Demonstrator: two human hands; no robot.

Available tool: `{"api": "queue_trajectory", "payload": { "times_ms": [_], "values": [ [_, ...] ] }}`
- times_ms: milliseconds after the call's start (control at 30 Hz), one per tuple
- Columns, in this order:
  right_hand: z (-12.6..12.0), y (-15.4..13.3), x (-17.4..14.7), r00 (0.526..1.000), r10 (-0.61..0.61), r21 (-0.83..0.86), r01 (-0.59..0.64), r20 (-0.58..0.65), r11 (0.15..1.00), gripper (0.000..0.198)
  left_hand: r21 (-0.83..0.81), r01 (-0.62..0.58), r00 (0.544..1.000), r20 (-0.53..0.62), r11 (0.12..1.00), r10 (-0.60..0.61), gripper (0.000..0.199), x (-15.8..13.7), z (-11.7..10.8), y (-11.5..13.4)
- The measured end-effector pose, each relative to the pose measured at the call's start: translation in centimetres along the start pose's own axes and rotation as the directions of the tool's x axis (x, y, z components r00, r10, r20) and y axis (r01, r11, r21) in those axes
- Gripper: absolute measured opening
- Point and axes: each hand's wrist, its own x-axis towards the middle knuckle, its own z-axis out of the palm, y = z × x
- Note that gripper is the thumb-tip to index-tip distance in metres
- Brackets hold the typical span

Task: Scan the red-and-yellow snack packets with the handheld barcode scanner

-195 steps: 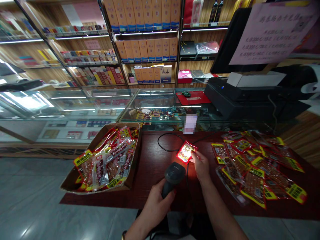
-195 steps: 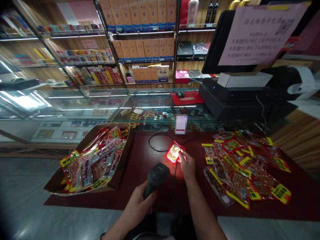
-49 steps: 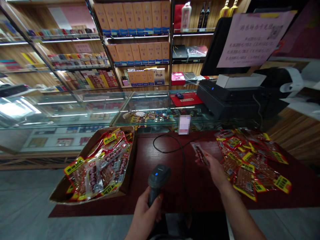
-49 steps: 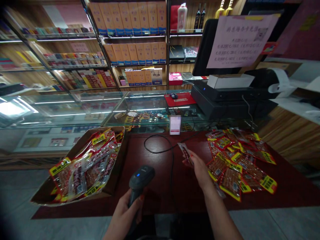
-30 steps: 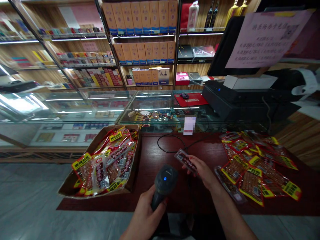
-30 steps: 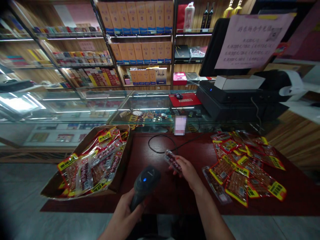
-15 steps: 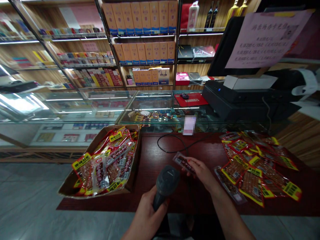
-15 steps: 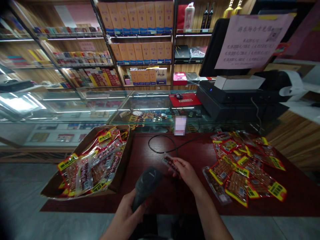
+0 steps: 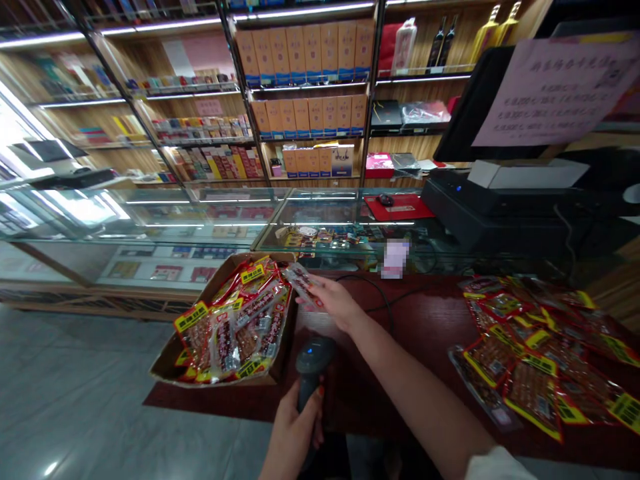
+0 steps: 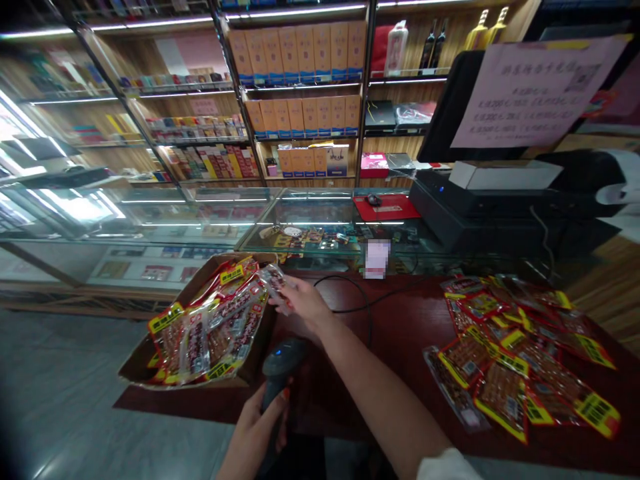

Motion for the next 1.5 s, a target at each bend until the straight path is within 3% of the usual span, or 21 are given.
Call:
{"api": "queue_trajectory", "payload": {
  "times_ms": [67,133,200,267,367,500,567,600,667,733,800,967,1200,1300,1433,1500],
  "values": [
    [2.3,-1.0,2.2,0.997,-0.053,-0.085,0.058,0.054,0.995,0.035,-0.006,-0.010,1.000,-0.005,1.000,0.010,0.074,0.0,-0.1,0.1],
    [3.0,-1.3,2.9,0.992,-0.118,-0.203,0.126,0.049,0.971,0.043,-0.010,-0.017,1.000,0.001,1.000,0.017,0.075,0.0,-0.1,0.0],
    [1.7,-0.7,1.6,0.981,-0.195,-0.340,0.187,0.012,0.922,0.047,-0.027,-0.030,0.999,-0.011,0.999,0.030,0.076,0.2,0.0,-0.5],
    [-1.7,0.6,-1.7,0.966,-0.255,-0.483,0.203,-0.042,0.852,0.041,-0.052,-0.040,0.998,-0.040,0.998,0.038,0.074,0.5,0.0,-1.3],
    [-9.2,2.9,-8.9,0.921,-0.289,-0.678,0.038,-0.262,0.734,0.036,-0.057,-0.016,0.999,-0.038,0.998,0.014,0.074,1.2,0.2,-2.2],
    [-18.4,5.7,-19.0,0.767,-0.320,-0.767,-0.327,-0.557,0.552,0.052,-0.025,0.034,0.999,0.041,0.999,-0.033,0.074,2.0,0.9,-1.7],
    [-21.0,7.5,-22.7,0.704,-0.335,-0.766,-0.475,-0.626,0.433,0.061,0.003,0.019,0.997,0.078,1.000,-0.020,0.068,2.0,1.5,-0.8],
    [-21.8,8.4,-24.0,0.695,-0.348,-0.776,-0.547,-0.630,0.313,0.063,0.019,0.005,0.995,0.097,1.000,-0.006,0.064,2.0,1.9,-0.3],
    [-22.7,10.2,-25.3,0.704,-0.377,-0.785,-0.608,-0.603,0.120,0.060,0.045,-0.026,0.992,0.126,0.999,0.021,0.056,1.7,2.8,0.6],
    [-22.9,11.4,-25.2,0.721,-0.422,-0.802,-0.597,-0.550,0.025,0.054,0.065,-0.042,0.988,0.149,0.997,0.032,0.050,1.4,3.6,1.1],
    [-22.9,11.9,-24.3,0.714,-0.480,-0.824,-0.566,-0.510,0.035,0.052,0.085,-0.035,0.984,0.175,0.996,0.020,0.050,1.0,4.2,1.2],
    [-24.0,11.7,-22.1,0.666,-0.525,-0.832,-0.527,-0.530,0.172,0.055,0.131,-0.012,0.982,0.188,0.991,-0.013,0.053,0.6,4.3,0.7],
    [-27.2,11.8,-22.9,0.638,-0.516,-0.817,-0.503,-0.572,0.282,0.058,0.094,-0.012,0.992,0.130,0.996,0.000,0.056,0.8,2.7,0.4],
    [-27.2,11.6,-23.0,0.622,-0.538,-0.813,-0.523,-0.569,0.255,0.063,0.077,-0.009,0.992,0.126,0.997,-0.001,0.055,0.9,2.5,0.5],
    [-26.2,11.0,-22.4,0.641,-0.534,-0.793,-0.601,-0.550,0.095,0.070,0.091,-0.024,0.990,0.139,0.996,0.011,0.051,0.9,2.8,0.6],
    [-25.7,10.5,-22.1,0.649,-0.520,-0.781,-0.621,-0.556,0.061,0.067,0.104,-0.027,0.988,0.155,0.994,0.010,0.050,0.8,2.9,0.7]
  ]
}}
